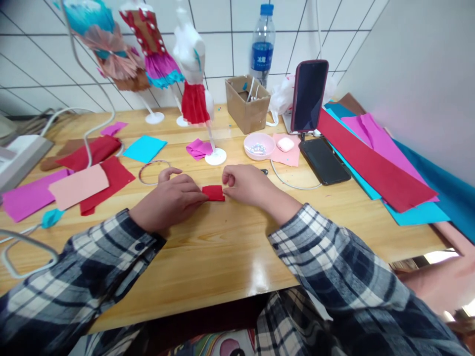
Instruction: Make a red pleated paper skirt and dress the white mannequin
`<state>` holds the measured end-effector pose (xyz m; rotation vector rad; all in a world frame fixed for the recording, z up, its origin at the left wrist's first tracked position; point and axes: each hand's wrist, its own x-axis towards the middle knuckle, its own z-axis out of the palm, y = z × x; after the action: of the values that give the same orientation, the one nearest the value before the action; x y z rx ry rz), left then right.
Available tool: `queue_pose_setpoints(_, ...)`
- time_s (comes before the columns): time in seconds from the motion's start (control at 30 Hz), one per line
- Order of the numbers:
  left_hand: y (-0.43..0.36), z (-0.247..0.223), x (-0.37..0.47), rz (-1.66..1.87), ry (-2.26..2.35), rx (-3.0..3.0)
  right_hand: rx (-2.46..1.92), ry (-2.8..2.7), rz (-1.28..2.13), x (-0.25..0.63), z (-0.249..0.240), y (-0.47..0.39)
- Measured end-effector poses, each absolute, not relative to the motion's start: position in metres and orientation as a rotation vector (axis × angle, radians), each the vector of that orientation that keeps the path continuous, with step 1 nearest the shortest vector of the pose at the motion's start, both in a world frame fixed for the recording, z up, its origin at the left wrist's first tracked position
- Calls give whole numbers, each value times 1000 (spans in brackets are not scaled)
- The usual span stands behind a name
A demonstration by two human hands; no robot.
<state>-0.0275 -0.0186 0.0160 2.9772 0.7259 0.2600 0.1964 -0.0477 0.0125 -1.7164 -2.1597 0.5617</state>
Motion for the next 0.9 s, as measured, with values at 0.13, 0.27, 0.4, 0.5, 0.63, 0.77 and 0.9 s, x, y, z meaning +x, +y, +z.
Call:
queue_pose_setpoints(0.13, -16, 11, -32, 328, 789, 2908, -1366, -2373, 420, 194, 9, -56)
queue_pose_setpoints(0.27, -13, 9, -33, 333, 838, 2818, -1400, -2472, 277, 185, 7, -56)
queue_pose_setpoints(0.4, -14, 10, -34, 380, 881, 2734, -1464, -2348, 324, 183, 4, -54)
queue_pose_setpoints(0.5, -17, 14, -35, 433, 937, 2678, -1498, -2201, 452, 183, 5, -56)
queue_pose_setpoints(0.63, -20, 19, -36, 489, 1004, 2650, -1513, -2083, 627, 183, 10, -59)
queue_pose_setpoints(0.77, -25, 25, -36, 501, 1024, 2591, -1533, -1993, 846, 186, 13, -58)
queue_pose_setpoints(0.9, -28, 34, -36, 412, 1032, 2352, -1473, -1816, 1154, 193, 20, -58)
